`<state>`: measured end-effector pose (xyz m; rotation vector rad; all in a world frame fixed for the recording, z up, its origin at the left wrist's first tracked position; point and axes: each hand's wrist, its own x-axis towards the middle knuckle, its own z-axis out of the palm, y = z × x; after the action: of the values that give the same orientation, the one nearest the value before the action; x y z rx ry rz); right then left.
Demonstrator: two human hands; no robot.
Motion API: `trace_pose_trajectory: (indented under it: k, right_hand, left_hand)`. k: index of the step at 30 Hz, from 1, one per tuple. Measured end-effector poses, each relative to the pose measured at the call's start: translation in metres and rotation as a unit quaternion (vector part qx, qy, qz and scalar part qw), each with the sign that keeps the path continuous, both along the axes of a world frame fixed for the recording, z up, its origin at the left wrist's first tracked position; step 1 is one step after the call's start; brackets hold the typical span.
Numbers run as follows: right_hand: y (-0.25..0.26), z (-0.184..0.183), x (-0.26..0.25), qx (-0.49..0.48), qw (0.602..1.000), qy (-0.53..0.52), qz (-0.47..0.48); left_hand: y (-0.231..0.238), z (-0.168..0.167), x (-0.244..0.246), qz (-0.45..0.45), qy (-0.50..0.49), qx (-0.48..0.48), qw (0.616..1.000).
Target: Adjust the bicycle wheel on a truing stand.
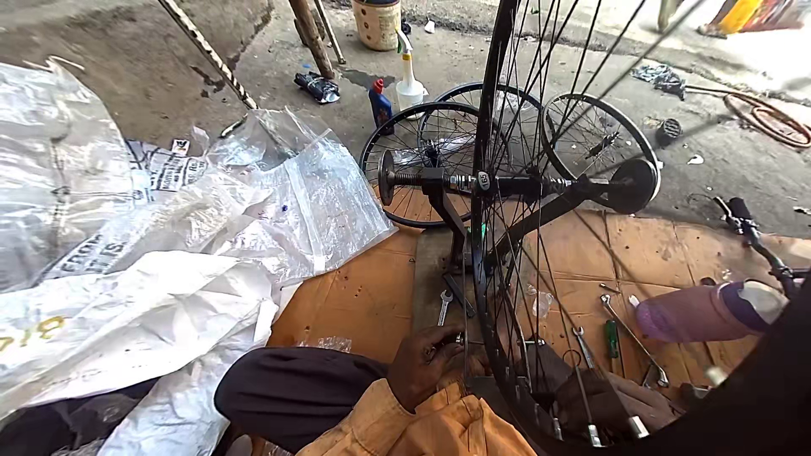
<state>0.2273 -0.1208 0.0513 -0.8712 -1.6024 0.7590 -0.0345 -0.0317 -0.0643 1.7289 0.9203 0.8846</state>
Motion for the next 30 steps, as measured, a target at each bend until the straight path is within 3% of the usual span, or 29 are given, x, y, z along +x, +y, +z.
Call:
trace_pose_trajectory:
  k: [4,9,17,20,22,24,30]
  right_hand:
    - [-0.001,0.008,-0.001,0.002,1.0,0.022,-0.002]
    - [-0.001,0.014,-0.007,0.012,0.998,-0.024,-0.05]
    - [-0.003,0.031,-0.005,-0.034,0.999,0.007,-0.014]
    - [0.004,0.01,0.016,-0.093,0.987,-0.117,0.063]
    - [0.004,-0.009,0.021,-0.13,0.963,-0.234,0.029]
    - [0.002,-0.018,0.019,-0.146,0.947,-0.287,-0.016]
    - [0.001,-0.002,0.015,-0.098,0.977,-0.187,-0.021]
  left_hand:
    - [0.0,-0.001,0.0,-0.001,0.002,-0.002,1.0]
    - [0.001,-0.001,0.0,-0.004,-0.004,-0.003,1.0]
    - [0.002,-0.002,-0.001,-0.005,0.005,-0.007,1.0]
    - [0.003,-0.005,-0.002,-0.01,0.005,-0.009,1.0]
    - [0.003,-0.006,-0.002,-0.011,0.005,-0.01,1.0]
    - [0.003,-0.006,-0.002,-0.011,0.006,-0.012,1.0]
    - [0.003,-0.004,-0.002,-0.01,0.011,-0.011,1.0]
